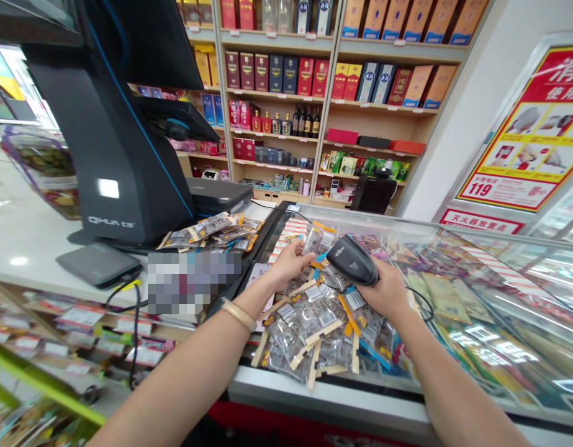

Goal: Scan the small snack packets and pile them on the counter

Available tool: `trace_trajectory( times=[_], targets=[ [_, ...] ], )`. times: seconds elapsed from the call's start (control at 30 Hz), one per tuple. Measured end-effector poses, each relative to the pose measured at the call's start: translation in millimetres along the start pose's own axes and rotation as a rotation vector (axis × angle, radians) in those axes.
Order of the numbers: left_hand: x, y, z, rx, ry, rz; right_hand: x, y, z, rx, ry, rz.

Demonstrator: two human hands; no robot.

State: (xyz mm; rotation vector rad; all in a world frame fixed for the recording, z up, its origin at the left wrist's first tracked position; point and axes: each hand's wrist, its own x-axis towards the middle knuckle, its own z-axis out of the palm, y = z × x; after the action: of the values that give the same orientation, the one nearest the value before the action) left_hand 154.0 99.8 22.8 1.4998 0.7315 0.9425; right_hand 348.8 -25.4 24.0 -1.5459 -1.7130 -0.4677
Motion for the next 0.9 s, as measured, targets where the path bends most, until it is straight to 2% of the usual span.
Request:
trace_trajectory(
  times=[0.1,0.17,0.47,0.67,0.73,0.9],
  targets=[
    [0,8,-6.6,-0.275,0.114,0.008,1,1,-1,-0.006,0.014,0.031],
    [0,12,-7.9,-0.366,0.166,0.040,1,0,-2,-0.011,-0.011,0.043],
    [-3,13,-4.7,-0.372,0.126,0.093,3,-5,-5,0.008,-0.077,0.051],
    [-3,14,-1.3,-0.396,0.156,0.083,2,-2,-4,0.012,-0.040,0.048],
    [-3,17,-0.4,-0.405,0.252,0.103,1,-1,-3,0.001,-0.039,0.046],
    [-1,24,-8.9,-0.494,0.616,0.223,0,2,-2,-0.012,-0.032,0.037]
  ],
)
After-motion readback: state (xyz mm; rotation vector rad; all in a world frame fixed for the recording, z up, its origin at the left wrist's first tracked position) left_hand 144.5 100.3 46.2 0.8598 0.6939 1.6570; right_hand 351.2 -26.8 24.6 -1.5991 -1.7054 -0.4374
